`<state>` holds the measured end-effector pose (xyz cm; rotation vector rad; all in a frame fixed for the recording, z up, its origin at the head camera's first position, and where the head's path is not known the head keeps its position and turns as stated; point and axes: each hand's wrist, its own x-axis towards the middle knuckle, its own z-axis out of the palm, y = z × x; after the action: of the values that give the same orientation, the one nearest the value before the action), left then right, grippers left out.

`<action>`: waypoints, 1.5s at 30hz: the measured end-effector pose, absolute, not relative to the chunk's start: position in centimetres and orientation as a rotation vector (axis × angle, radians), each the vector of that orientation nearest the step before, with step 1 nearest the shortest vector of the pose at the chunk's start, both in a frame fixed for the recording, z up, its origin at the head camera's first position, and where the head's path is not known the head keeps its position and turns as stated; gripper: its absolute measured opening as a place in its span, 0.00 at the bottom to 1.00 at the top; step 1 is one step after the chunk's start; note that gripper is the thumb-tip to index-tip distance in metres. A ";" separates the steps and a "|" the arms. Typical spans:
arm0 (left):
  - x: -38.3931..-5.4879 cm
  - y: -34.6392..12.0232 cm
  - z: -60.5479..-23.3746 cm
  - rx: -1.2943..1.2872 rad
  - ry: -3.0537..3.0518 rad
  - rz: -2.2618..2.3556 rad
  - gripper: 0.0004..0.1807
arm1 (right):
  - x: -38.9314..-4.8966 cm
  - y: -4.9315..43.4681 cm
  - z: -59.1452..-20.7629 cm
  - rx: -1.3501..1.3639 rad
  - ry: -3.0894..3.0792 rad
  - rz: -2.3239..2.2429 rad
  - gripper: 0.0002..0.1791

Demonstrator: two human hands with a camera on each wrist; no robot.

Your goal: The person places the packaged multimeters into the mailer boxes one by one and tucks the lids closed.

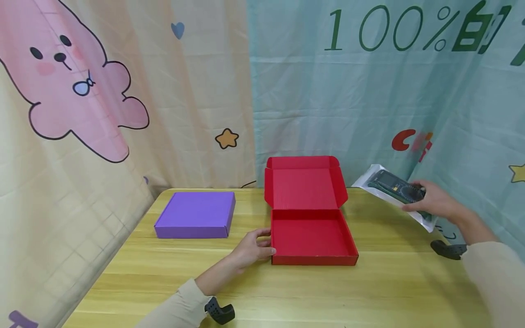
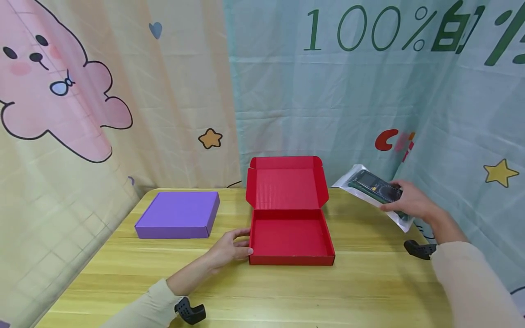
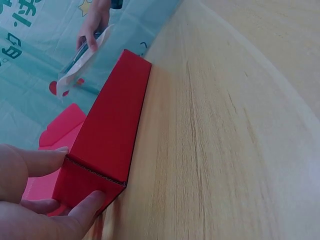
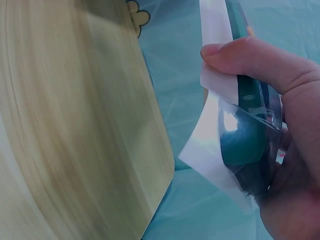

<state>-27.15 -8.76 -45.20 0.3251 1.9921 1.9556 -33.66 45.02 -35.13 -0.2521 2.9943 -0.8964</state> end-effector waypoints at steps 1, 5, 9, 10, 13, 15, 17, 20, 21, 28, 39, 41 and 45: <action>-27.1 -8.8 -45.2 0.330 1.992 1.956 0.36 | -33.6 44.9 -35.0 -0.261 2.997 -0.891 0.56; -27.1 -8.8 -45.2 0.322 1.985 1.962 0.35 | -33.5 44.4 -34.4 -0.295 2.999 -0.862 0.57; -27.1 -8.7 -45.2 0.318 1.978 1.971 0.35 | -33.4 43.8 -33.6 -0.316 3.003 -0.846 0.56; -27.2 -8.7 -45.2 0.320 1.975 1.974 0.35 | -33.3 43.6 -33.4 -0.317 3.004 -0.846 0.56; -27.1 -8.7 -45.3 0.323 1.970 1.976 0.36 | -33.2 43.1 -32.8 -0.328 3.007 -0.837 0.56; -27.1 -8.7 -45.3 0.314 1.967 1.977 0.36 | -33.2 42.8 -32.5 -0.346 3.008 -0.823 0.56; -27.1 -8.8 -45.4 0.313 1.971 1.977 0.36 | -33.2 42.5 -32.2 -0.368 3.011 -0.809 0.57; -27.1 -8.8 -45.4 0.315 1.968 1.981 0.36 | -33.2 42.1 -31.9 -0.394 3.027 -0.778 0.57; -27.1 -8.8 -45.4 0.315 1.967 1.983 0.36 | -33.2 41.9 -31.7 -0.404 3.034 -0.768 0.57; -27.2 -8.8 -45.3 0.326 1.950 1.993 0.35 | -32.9 40.1 -31.0 -0.533 3.081 -0.708 0.56; -26.9 -8.8 -45.1 0.311 1.968 1.982 0.36 | -32.4 37.4 -31.0 -0.654 3.012 -0.774 0.51; -26.9 -8.8 -45.0 0.306 1.973 1.978 0.36 | -32.3 37.0 -31.1 -0.692 3.003 -0.770 0.50; -27.0 -8.8 -45.1 0.301 1.980 1.975 0.35 | -32.3 36.3 -31.2 -0.760 2.989 -0.747 0.48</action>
<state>-26.97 -8.76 -45.06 0.3010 1.9805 1.9753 -32.28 36.26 -31.16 -0.7600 2.9890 -0.7468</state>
